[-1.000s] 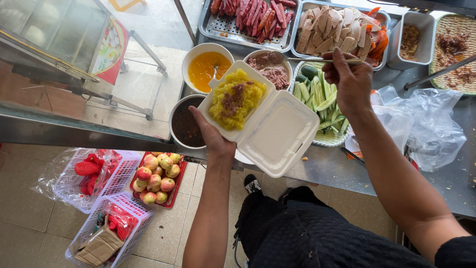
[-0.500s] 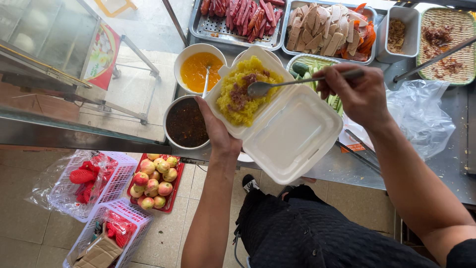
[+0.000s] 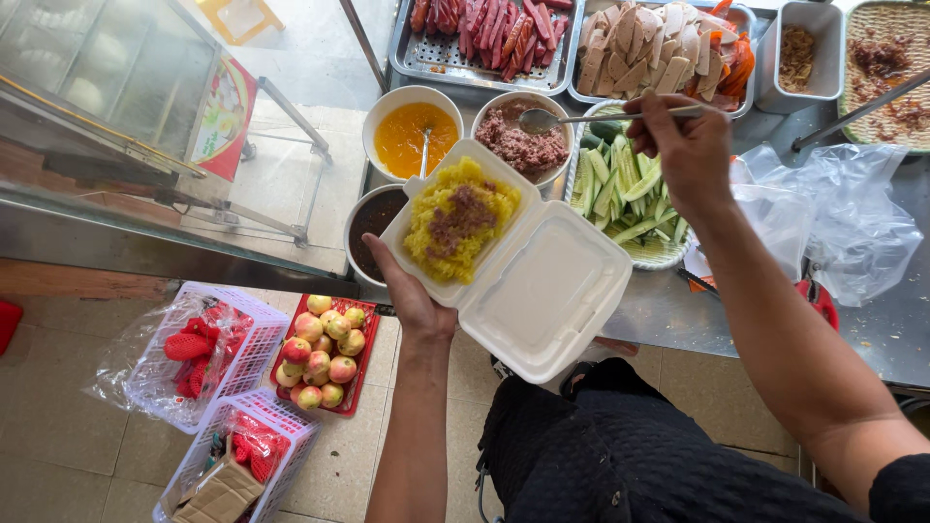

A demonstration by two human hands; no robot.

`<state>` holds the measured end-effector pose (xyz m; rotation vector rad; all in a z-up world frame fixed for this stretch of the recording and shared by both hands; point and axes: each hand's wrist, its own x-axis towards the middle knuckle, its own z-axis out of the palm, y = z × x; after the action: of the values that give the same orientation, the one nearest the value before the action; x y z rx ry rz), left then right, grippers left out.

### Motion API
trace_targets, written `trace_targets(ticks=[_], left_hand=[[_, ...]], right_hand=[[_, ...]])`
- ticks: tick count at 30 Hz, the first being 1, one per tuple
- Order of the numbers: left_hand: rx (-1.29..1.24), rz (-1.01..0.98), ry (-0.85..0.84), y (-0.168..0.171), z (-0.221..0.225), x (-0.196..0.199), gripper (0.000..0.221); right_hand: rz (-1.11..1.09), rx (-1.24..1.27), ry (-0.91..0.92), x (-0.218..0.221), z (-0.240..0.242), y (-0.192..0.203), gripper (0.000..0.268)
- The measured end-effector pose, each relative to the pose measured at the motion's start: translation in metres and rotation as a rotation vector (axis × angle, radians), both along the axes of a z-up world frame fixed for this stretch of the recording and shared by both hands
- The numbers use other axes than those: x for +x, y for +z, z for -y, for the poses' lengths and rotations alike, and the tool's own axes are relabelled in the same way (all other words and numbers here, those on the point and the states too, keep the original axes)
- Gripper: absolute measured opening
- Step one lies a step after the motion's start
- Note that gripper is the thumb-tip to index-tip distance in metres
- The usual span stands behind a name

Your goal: The person organizes produce in crates, then uses a scoop and spoon to fill a foam container with yellow rice, tops it with sauces, and uses scissors and tongs to add sliced meats and vegetables.

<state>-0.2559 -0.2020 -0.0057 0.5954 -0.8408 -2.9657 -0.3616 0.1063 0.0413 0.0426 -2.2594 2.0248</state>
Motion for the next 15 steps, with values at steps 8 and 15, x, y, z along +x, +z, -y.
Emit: trace_targets(ticks=[8, 15], left_hand=[[-0.053, 0.021, -0.069, 0.02, -0.03, -0.001, 0.085], [0.131, -0.162, -0.089, 0.035, -0.172, -0.017, 0.084]], right_hand=[[-0.426, 0.767, 0.044, -0.007, 0.019, -0.083, 0.032], [0.13, -0.068, 0.306, 0.153, -0.116, -0.121, 0.045]])
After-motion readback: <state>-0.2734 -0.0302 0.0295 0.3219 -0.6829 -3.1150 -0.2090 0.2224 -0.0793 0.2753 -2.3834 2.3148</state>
